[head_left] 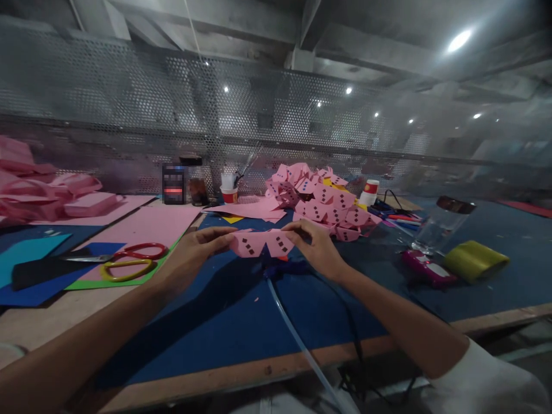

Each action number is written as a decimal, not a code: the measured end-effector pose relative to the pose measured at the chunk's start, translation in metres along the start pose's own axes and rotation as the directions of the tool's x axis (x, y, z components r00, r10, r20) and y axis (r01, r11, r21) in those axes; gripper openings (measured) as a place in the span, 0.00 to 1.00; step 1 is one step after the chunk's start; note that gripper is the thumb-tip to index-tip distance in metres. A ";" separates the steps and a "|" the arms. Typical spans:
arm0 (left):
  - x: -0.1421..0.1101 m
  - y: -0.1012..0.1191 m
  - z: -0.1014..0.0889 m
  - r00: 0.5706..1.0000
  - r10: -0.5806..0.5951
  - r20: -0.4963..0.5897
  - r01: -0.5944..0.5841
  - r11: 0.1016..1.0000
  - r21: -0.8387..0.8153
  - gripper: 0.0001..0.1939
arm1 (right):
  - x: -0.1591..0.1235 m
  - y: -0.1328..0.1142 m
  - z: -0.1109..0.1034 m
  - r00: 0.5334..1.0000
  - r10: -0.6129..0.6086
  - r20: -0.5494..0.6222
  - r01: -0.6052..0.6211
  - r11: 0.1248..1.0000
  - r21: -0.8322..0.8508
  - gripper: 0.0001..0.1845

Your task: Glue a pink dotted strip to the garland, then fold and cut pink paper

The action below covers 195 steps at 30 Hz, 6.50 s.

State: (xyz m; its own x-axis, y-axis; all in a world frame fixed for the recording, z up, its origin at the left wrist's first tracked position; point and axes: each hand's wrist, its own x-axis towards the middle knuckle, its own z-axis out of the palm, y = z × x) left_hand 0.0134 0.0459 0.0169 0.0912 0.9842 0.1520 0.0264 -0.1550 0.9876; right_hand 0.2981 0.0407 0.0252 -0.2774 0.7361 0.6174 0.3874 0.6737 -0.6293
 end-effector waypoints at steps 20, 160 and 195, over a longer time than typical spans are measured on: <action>-0.012 0.005 -0.002 0.971 0.228 -0.072 -0.199 0.936 0.291 0.13 | -0.005 0.002 0.006 0.998 0.054 0.024 -0.055 0.996 0.063 0.13; 0.007 0.018 -0.018 0.934 0.034 0.356 -0.020 0.999 -0.041 0.15 | 0.005 0.010 0.007 0.924 0.383 -0.006 -0.328 0.799 0.504 0.17; 0.021 -0.002 -0.024 0.985 0.046 0.169 -0.058 0.996 0.066 0.26 | 0.111 0.055 -0.160 0.894 0.164 -0.417 -0.218 0.972 -0.087 0.12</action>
State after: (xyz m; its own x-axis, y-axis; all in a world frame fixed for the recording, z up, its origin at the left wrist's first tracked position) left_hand -0.0083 0.0693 0.0191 0.2590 0.9474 0.1882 0.0864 -0.2168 0.9724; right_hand 0.4294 0.1493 0.1342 0.1818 0.7416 0.6457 0.5134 0.4885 -0.7055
